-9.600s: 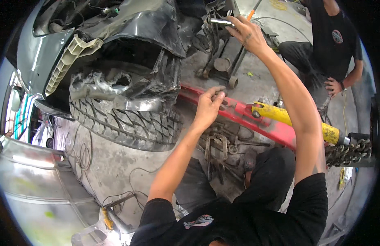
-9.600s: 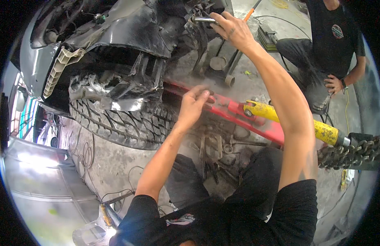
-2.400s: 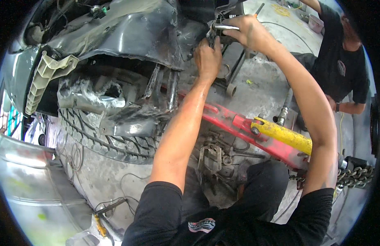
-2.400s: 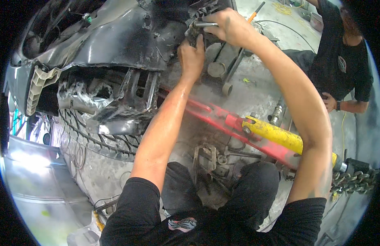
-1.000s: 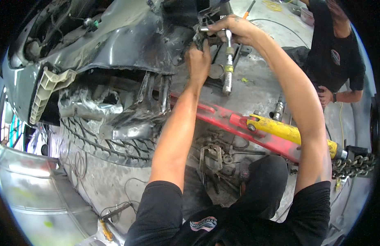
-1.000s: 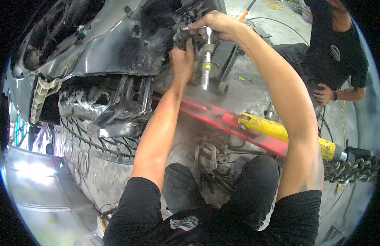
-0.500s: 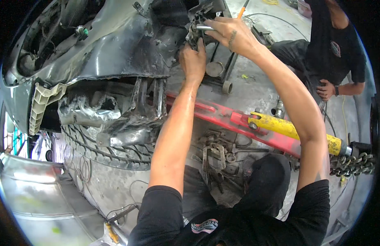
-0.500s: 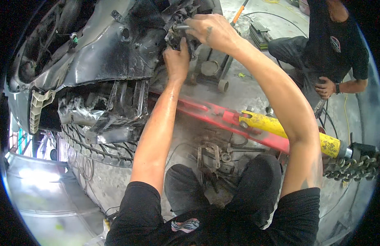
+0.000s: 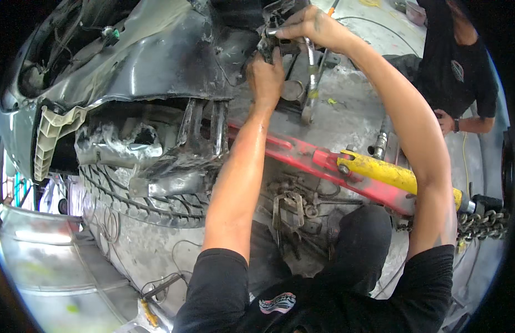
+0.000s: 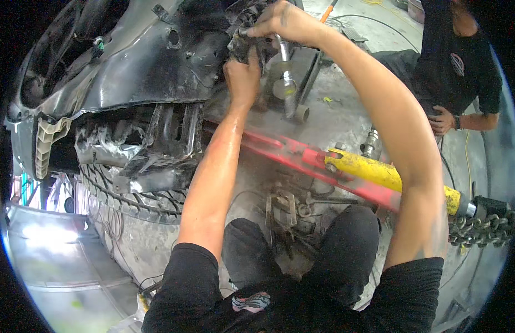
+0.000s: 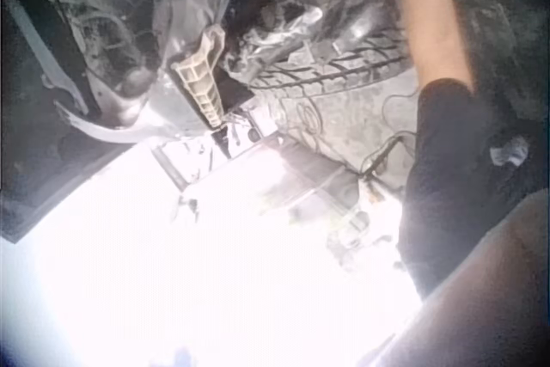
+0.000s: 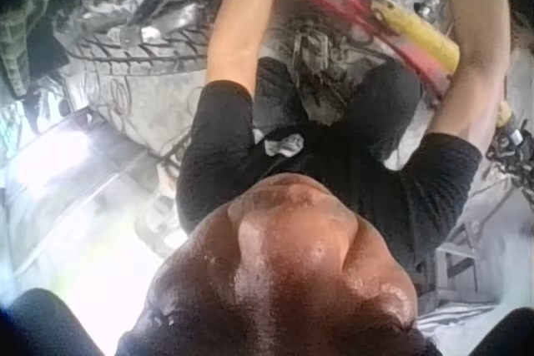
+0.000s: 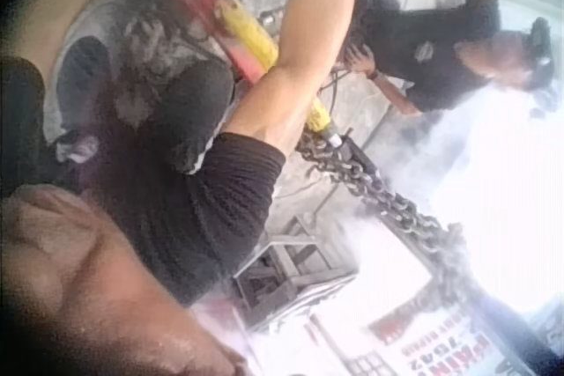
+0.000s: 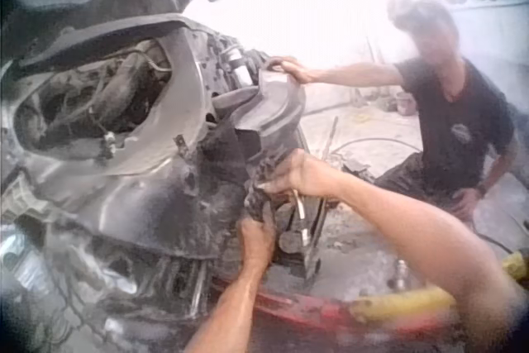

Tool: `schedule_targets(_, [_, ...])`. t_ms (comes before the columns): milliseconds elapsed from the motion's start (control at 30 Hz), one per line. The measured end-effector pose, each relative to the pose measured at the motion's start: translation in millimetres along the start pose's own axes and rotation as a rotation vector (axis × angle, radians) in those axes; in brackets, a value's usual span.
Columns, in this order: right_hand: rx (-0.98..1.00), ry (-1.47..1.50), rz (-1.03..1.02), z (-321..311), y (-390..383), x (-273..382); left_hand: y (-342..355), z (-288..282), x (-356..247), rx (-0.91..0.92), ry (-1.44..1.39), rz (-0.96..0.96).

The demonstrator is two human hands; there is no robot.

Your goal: The person aligns a plastic bracket inside a car fender by hand and then tightens a bolt to secure it using a socket wrench.

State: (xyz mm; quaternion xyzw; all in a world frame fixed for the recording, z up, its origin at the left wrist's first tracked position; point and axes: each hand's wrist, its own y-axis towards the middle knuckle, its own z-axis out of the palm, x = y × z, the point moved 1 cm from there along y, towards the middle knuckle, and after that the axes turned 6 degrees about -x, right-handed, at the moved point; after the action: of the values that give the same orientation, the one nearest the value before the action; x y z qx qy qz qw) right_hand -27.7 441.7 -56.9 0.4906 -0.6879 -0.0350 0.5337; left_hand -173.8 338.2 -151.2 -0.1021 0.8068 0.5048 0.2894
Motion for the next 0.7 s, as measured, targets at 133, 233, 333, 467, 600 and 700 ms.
schedule_targets(133, [0.026,0.433,0.595,0.6,-4.3,2.8,-1.0,6.3,0.2,0.000,-0.128,0.006])
schedule_targets(233, [0.080,0.374,0.539,-12.4,-11.2,0.0,0.5,2.9,10.7,-0.016,-0.055,0.025])
schedule_targets(333, [-0.056,-0.218,0.086,-22.2,-37.6,17.9,1.9,6.0,10.6,-0.027,0.011,0.032])
schedule_targets(467, [-0.244,-0.478,-0.402,-2.8,-47.8,-10.4,-0.4,6.4,3.4,-0.037,-0.014,0.048])
schedule_targets(600, [-0.258,-0.553,-0.492,5.3,-38.0,-10.6,0.4,4.9,4.3,-0.023,-0.045,0.049])
schedule_targets(700, [-0.210,-0.699,-0.570,9.9,-31.3,-17.8,-1.0,3.6,-1.2,-0.039,-0.060,0.081])
